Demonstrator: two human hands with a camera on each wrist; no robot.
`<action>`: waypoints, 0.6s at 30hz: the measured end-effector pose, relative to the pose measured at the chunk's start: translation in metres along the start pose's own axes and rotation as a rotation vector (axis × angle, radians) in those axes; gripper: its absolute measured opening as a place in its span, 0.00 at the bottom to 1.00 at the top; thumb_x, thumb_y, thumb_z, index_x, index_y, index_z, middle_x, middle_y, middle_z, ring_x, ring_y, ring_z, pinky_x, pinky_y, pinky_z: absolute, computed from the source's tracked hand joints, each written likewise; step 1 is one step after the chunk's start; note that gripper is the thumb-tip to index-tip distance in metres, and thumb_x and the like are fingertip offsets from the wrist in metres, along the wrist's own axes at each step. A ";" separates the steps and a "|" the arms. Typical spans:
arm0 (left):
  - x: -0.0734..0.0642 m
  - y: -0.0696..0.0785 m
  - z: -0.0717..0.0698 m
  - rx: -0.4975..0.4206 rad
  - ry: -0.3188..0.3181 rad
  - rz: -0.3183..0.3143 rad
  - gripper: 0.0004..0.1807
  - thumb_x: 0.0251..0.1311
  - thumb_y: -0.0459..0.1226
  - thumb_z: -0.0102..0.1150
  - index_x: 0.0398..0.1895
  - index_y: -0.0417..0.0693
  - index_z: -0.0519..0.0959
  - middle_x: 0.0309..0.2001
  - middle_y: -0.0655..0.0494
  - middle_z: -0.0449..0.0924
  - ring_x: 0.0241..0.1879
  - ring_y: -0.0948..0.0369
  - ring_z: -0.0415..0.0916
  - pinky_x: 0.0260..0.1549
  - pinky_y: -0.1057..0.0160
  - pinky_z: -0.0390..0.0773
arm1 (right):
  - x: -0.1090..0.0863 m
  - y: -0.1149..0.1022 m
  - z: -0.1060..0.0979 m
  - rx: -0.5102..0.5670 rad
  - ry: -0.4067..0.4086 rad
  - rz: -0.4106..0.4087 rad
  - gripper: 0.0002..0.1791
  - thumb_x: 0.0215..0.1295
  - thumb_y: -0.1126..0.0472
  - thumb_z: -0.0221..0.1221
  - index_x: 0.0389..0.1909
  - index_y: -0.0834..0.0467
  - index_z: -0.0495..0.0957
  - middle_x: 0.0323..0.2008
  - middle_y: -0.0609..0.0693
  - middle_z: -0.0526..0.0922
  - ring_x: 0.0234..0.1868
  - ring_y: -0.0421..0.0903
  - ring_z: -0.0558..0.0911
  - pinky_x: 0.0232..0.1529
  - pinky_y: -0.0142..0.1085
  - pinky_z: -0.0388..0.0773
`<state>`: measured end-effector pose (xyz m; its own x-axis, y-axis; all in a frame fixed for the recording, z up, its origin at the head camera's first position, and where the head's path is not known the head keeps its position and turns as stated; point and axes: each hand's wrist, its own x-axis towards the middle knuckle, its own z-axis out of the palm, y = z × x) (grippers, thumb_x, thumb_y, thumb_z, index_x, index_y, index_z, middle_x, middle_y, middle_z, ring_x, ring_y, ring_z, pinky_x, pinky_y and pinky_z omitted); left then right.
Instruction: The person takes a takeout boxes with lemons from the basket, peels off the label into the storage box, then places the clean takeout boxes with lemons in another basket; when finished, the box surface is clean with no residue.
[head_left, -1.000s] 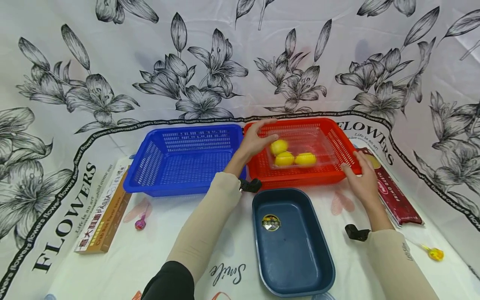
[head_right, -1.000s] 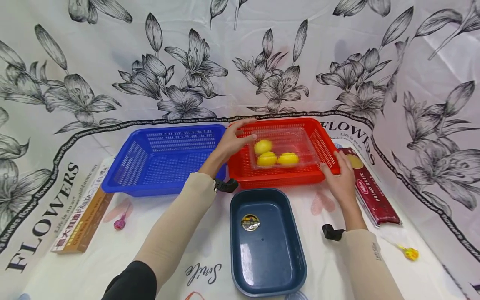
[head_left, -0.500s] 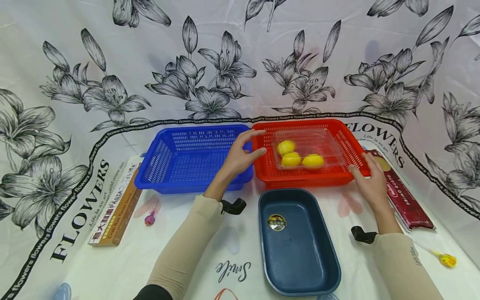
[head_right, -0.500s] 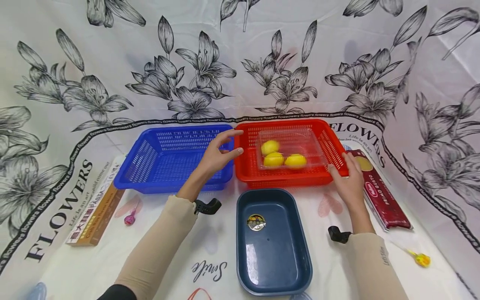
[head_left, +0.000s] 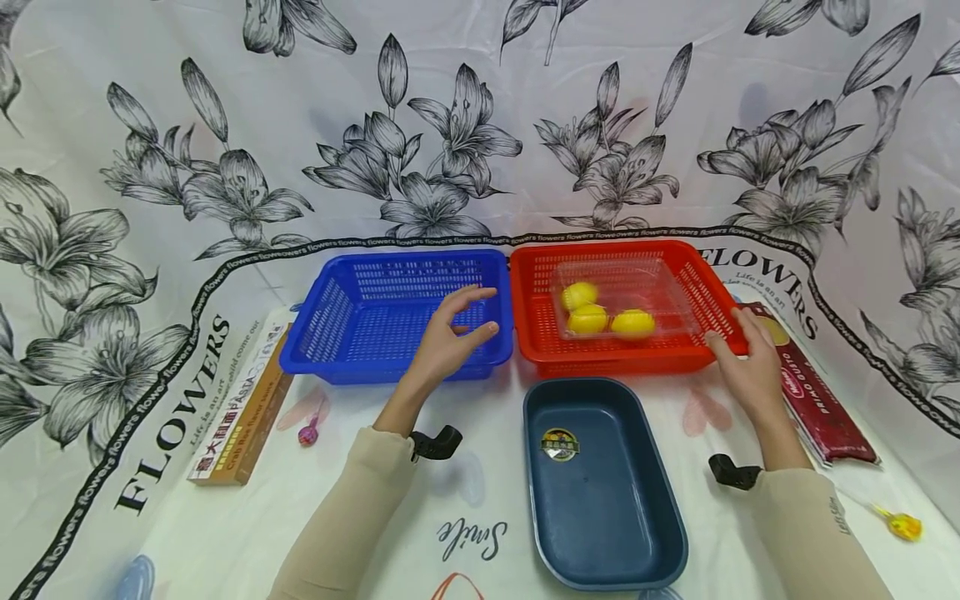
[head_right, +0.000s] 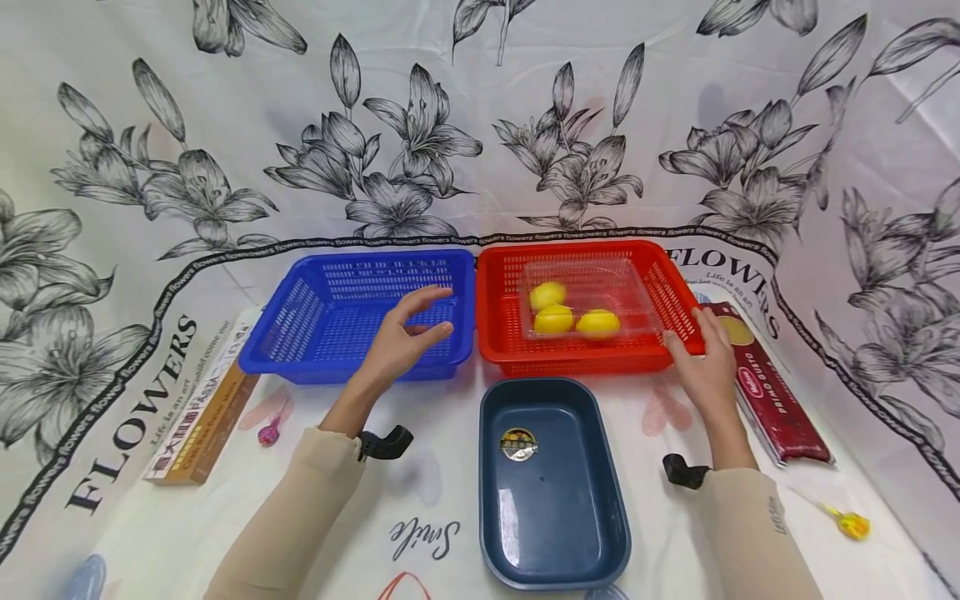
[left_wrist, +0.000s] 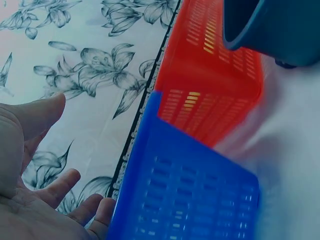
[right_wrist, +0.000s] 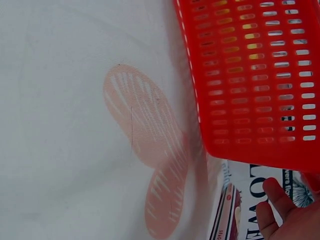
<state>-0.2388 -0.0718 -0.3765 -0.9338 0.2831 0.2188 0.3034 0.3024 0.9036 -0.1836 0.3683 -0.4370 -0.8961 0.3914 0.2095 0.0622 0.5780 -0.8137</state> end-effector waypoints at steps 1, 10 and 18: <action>-0.002 -0.001 -0.002 0.003 0.006 0.000 0.26 0.66 0.40 0.66 0.67 0.62 0.77 0.76 0.57 0.63 0.75 0.48 0.59 0.66 0.38 0.70 | 0.001 0.001 0.000 -0.005 0.002 -0.003 0.37 0.74 0.48 0.54 0.80 0.52 0.57 0.82 0.53 0.51 0.81 0.61 0.52 0.78 0.62 0.49; -0.022 -0.004 -0.026 0.032 0.062 -0.005 0.26 0.66 0.42 0.66 0.68 0.65 0.76 0.78 0.59 0.60 0.77 0.53 0.57 0.66 0.39 0.68 | 0.003 0.004 -0.002 -0.002 0.007 -0.011 0.37 0.74 0.49 0.53 0.80 0.53 0.57 0.82 0.54 0.51 0.81 0.61 0.52 0.79 0.61 0.48; -0.042 -0.008 -0.046 0.095 0.114 0.011 0.26 0.68 0.43 0.64 0.69 0.60 0.74 0.79 0.56 0.57 0.78 0.50 0.53 0.66 0.37 0.66 | 0.003 0.001 -0.005 -0.024 -0.019 -0.027 0.38 0.74 0.48 0.53 0.80 0.55 0.56 0.82 0.56 0.50 0.81 0.64 0.50 0.78 0.66 0.45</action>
<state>-0.2111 -0.1276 -0.3763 -0.9442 0.1837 0.2735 0.3252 0.3858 0.8634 -0.1846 0.3732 -0.4343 -0.9058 0.3616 0.2207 0.0480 0.6053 -0.7945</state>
